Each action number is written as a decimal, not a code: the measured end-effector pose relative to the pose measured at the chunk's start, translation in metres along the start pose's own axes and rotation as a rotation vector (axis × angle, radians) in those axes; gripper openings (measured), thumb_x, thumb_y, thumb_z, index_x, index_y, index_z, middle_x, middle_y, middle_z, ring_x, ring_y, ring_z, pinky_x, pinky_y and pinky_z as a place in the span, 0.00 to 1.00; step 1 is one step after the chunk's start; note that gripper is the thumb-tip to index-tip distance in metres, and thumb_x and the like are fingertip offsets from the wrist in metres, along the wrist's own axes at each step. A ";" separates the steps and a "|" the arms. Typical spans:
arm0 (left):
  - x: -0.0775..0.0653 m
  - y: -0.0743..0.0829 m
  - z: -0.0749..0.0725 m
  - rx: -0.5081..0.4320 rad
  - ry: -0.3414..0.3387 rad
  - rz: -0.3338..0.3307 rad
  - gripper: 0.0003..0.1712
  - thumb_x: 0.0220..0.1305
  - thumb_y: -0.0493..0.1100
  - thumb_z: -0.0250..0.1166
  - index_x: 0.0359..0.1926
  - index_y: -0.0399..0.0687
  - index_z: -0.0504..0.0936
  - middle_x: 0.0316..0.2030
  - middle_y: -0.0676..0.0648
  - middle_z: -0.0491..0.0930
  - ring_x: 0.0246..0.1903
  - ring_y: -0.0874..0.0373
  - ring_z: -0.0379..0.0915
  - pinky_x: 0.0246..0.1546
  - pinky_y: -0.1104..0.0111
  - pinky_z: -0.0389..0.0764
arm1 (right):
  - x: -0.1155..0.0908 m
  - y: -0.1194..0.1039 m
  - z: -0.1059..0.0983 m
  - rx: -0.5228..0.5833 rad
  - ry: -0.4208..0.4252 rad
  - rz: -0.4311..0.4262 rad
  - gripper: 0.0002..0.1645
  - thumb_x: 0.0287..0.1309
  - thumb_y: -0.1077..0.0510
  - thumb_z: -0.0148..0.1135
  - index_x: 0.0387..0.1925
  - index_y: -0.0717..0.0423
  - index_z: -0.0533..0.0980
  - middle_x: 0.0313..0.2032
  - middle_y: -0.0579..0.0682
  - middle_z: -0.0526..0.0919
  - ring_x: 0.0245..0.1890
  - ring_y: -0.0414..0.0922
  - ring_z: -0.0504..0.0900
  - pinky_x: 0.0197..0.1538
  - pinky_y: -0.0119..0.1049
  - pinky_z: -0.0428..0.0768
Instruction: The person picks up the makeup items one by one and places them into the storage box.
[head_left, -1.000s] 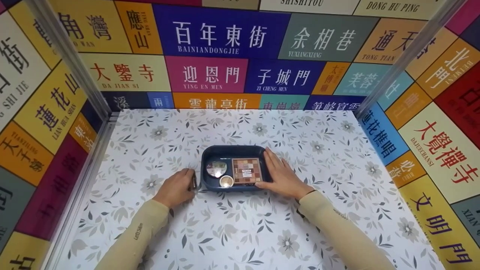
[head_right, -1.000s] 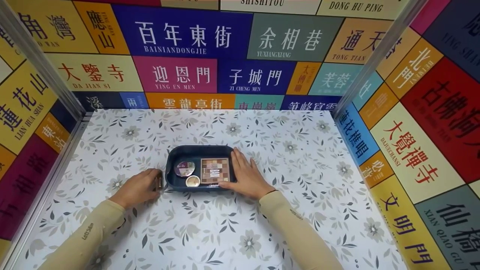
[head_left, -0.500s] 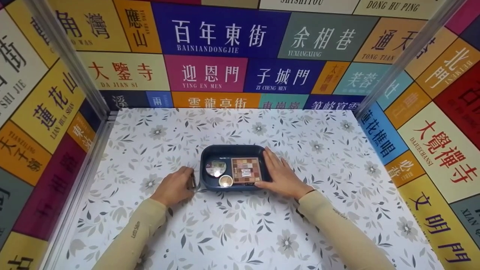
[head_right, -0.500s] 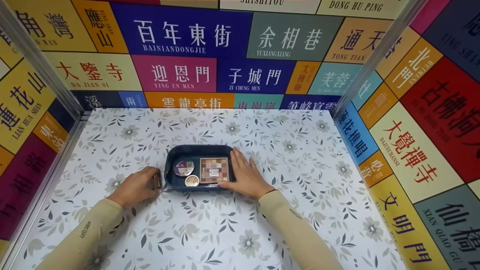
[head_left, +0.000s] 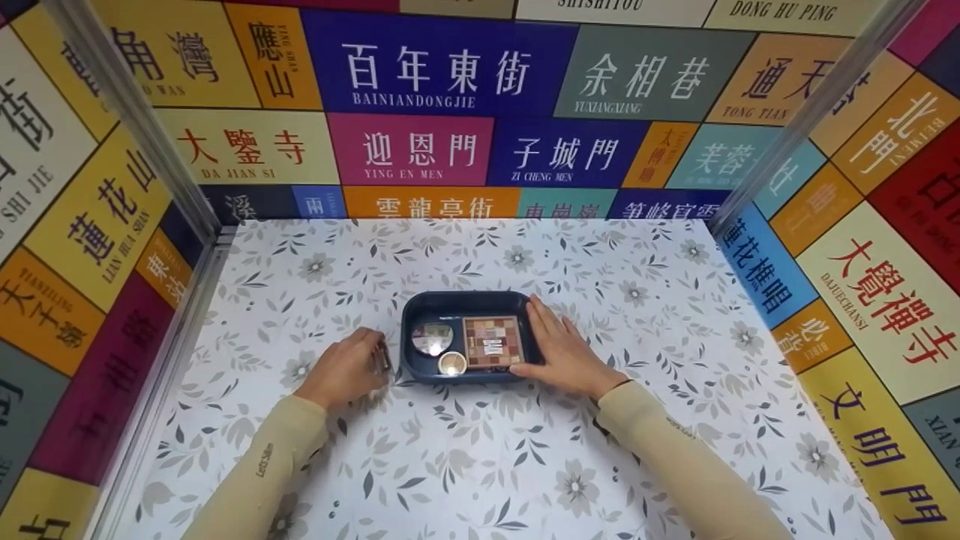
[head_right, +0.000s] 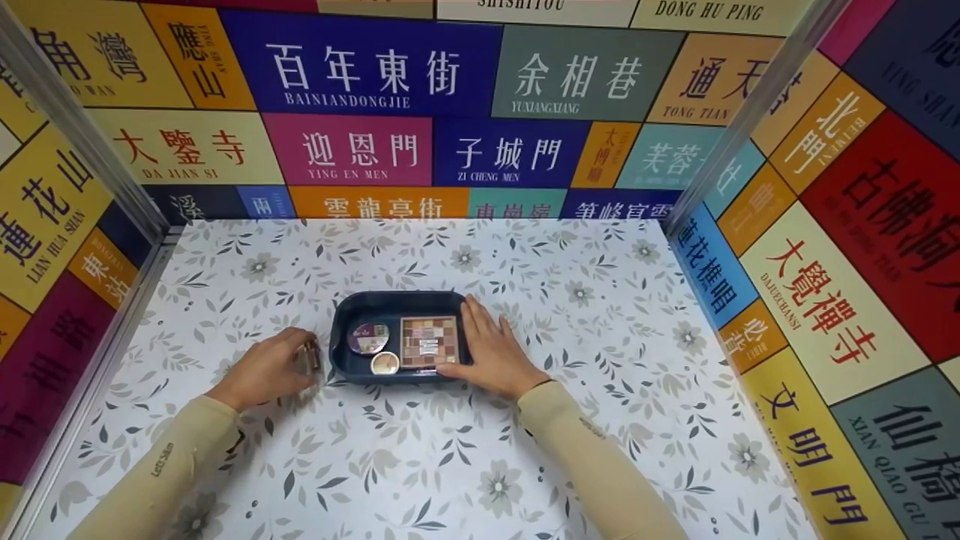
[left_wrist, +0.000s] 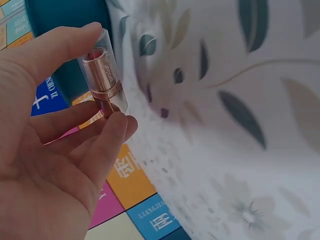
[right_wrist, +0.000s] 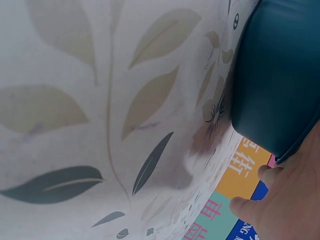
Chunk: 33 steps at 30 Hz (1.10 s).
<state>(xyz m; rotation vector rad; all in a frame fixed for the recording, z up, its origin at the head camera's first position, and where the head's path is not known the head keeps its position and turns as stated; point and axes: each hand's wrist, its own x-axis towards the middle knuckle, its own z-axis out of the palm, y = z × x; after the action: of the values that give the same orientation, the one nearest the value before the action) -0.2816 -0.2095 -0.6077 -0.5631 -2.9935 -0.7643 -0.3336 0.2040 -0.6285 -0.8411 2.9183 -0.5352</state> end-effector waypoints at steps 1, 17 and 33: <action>0.001 0.000 -0.002 0.003 0.003 -0.005 0.39 0.47 0.44 0.79 0.60 0.38 0.77 0.52 0.43 0.77 0.44 0.44 0.79 0.49 0.53 0.80 | 0.000 0.000 0.000 -0.003 -0.005 0.001 0.70 0.56 0.21 0.58 0.80 0.54 0.35 0.80 0.52 0.34 0.78 0.52 0.41 0.74 0.62 0.45; 0.023 0.025 -0.035 0.009 0.006 -0.062 0.34 0.45 0.46 0.77 0.55 0.42 0.80 0.48 0.47 0.78 0.40 0.49 0.78 0.46 0.56 0.80 | 0.001 0.000 0.000 0.004 -0.040 0.017 0.72 0.55 0.20 0.56 0.80 0.52 0.32 0.80 0.50 0.30 0.79 0.52 0.38 0.74 0.62 0.43; 0.068 0.063 -0.028 0.052 0.013 0.071 0.41 0.38 0.45 0.80 0.58 0.40 0.79 0.50 0.47 0.77 0.41 0.52 0.77 0.49 0.59 0.81 | 0.000 0.001 0.001 0.005 -0.016 0.012 0.71 0.56 0.23 0.60 0.80 0.54 0.34 0.80 0.51 0.33 0.79 0.48 0.38 0.74 0.60 0.45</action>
<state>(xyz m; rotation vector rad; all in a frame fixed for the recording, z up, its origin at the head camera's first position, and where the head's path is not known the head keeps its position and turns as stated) -0.3259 -0.1473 -0.5479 -0.6564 -2.9542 -0.6804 -0.3336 0.2044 -0.6298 -0.8233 2.9041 -0.5319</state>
